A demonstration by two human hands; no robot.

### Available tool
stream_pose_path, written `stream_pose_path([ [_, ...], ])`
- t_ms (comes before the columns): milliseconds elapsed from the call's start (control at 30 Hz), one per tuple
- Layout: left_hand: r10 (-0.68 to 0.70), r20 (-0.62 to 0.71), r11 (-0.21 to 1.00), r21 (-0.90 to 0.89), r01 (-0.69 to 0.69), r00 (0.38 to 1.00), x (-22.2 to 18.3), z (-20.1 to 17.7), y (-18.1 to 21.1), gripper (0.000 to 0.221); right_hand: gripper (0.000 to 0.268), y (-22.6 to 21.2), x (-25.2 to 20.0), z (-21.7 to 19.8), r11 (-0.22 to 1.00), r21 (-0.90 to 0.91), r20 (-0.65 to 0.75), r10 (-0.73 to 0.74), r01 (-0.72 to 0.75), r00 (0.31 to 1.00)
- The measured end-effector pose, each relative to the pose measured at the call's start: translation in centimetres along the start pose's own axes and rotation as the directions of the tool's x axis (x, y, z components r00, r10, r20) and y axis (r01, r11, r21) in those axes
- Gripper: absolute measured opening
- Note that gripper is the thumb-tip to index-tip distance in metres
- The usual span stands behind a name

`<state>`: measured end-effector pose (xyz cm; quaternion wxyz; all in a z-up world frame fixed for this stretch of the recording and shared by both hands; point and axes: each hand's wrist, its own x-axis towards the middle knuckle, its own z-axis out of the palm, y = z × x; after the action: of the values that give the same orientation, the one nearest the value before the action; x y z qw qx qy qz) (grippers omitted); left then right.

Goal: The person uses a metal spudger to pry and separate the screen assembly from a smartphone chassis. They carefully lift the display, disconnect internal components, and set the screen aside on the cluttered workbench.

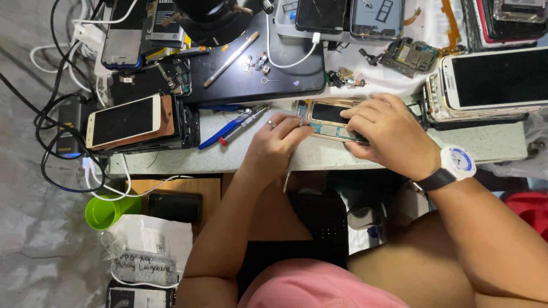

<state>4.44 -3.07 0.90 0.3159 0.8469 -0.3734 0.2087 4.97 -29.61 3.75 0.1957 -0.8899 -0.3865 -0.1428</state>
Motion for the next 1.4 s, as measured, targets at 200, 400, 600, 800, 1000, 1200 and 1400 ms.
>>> stream_pose_path([
  [200, 0.007, -0.018, 1.0, 0.022, -0.006, 1.0, -0.2, -0.2, 0.4, 0.027, 0.027, 0.4, -0.2, 0.6, 0.982, 0.169, 0.05, 0.076, -0.083, 0.996],
  [400, 0.051, -0.059, 0.996, 0.073, -0.047, 0.997, 0.1, -0.1, 0.7, 0.027, 0.025, 0.6, -0.4, 0.6, 0.971, 0.228, -0.015, 0.077, -0.072, 0.997],
  [600, -0.034, -0.191, 0.994, -0.111, 0.012, 0.981, 0.8, 0.3, 0.3, 0.019, 0.023, 0.8, -0.5, -0.8, 0.892, 0.418, 0.002, 0.188, -0.172, 0.982],
  [800, -0.213, -0.196, 0.941, -0.303, 0.148, 0.957, 2.8, 0.2, -0.5, 0.017, 0.02, 1.8, -0.1, -0.8, 0.74, 0.523, 0.146, 0.412, -0.424, 0.899],
  [1000, -0.138, -0.23, 0.943, -0.329, 0.056, 0.963, 2.6, -1.2, 0.2, 0.038, 0.02, 3.3, 0.3, 0.2, 0.593, 0.684, 0.159, 0.448, -0.425, 0.88],
  [1200, -0.093, -0.235, 0.973, -0.229, 0.038, 0.967, 2.0, -1.5, 1.5, 0.043, 0.021, 3.7, 0.3, 0.4, 0.548, 0.682, 0.196, 0.502, -0.485, 0.842],
  [1400, -0.163, -0.253, 0.863, -0.506, 0.014, 0.953, 2.1, 0.0, 1.0, 0.027, 0.02, 3.8, 0.5, 0.5, 0.539, 0.728, 0.177, 0.449, -0.424, 0.876],
])
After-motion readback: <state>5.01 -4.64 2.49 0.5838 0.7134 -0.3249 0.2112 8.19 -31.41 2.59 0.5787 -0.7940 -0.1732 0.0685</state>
